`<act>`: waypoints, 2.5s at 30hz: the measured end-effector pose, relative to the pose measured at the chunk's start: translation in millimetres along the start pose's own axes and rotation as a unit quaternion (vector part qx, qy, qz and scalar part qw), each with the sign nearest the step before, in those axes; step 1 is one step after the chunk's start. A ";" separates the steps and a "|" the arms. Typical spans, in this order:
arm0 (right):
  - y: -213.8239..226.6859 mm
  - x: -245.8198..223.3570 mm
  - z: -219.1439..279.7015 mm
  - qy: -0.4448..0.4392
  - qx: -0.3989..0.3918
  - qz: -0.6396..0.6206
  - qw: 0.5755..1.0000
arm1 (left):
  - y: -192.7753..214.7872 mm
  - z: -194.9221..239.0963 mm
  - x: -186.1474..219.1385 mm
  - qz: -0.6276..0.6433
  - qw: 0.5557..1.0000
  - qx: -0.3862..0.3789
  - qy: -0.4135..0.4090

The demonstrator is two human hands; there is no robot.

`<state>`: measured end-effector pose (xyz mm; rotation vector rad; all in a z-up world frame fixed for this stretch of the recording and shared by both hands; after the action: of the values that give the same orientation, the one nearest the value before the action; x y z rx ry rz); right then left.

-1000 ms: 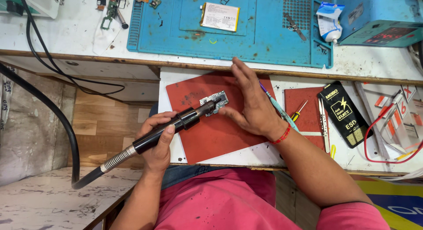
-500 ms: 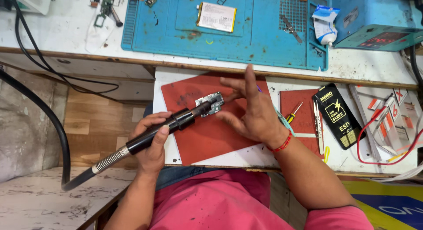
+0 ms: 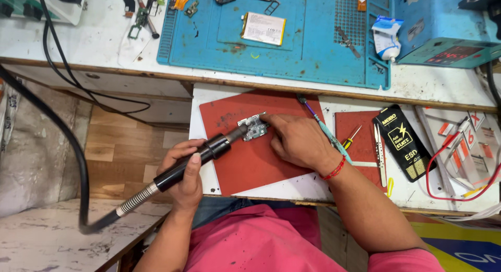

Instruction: The person uses a hot air gun to heat a small circuit board on a red mat, then scrapes the surface with a metal tool. The person repeatedly scrapes and repositions the board while working at a cluttered electronics repair bench.

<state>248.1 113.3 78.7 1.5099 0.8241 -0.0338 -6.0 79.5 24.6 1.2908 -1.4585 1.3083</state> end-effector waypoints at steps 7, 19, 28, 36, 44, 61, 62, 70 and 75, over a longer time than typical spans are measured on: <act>-6.8 4.7 0.2 -0.023 -0.039 -0.005 0.999 | -1.2 2.5 -1.5 -0.012 0.999 -0.026 0.018; -4.1 6.7 -1.4 -0.003 0.004 -0.016 1.000 | -8.2 -1.8 3.3 -0.050 0.998 -0.040 0.009; 2.7 0.8 -4.8 0.034 0.052 -0.001 0.998 | -5.1 -3.8 0.7 -0.004 0.999 -0.031 0.011; 7.0 1.3 -8.0 0.074 0.071 -0.029 0.994 | -7.5 -3.6 9.8 -0.070 0.998 -0.009 0.002; 9.1 6.7 -6.7 0.053 0.074 -0.016 0.996 | -2.3 -6.1 1.0 0.001 1.000 0.025 0.017; 5.7 7.9 -7.0 0.048 0.053 -0.023 0.997 | 0.2 -7.1 -1.3 -0.003 1.000 0.027 0.009; 5.5 6.7 -6.7 0.053 0.053 -0.019 0.997 | -3.2 -7.0 -0.7 -0.014 1.000 0.002 0.003; 3.8 6.2 -3.9 0.057 0.053 -0.021 0.997 | -4.4 -6.9 1.5 -0.021 1.000 -0.013 0.008; 3.1 7.3 -5.0 0.052 0.053 -0.029 0.997 | 1.4 -6.0 5.7 -0.018 0.999 0.041 0.002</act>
<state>252.8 121.5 78.6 1.5979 0.9617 -0.0434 -8.8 84.4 30.8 1.3597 -1.3855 1.3592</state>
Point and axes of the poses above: each hand's wrist, its own z-axis away from the middle knuckle, its own y-axis out of the back of the hand, x = y × z, the point moved 8 cm from there along -z, towards the middle knuckle, and after that the axes turned 8 degrees about y, right-handed, at the moved point
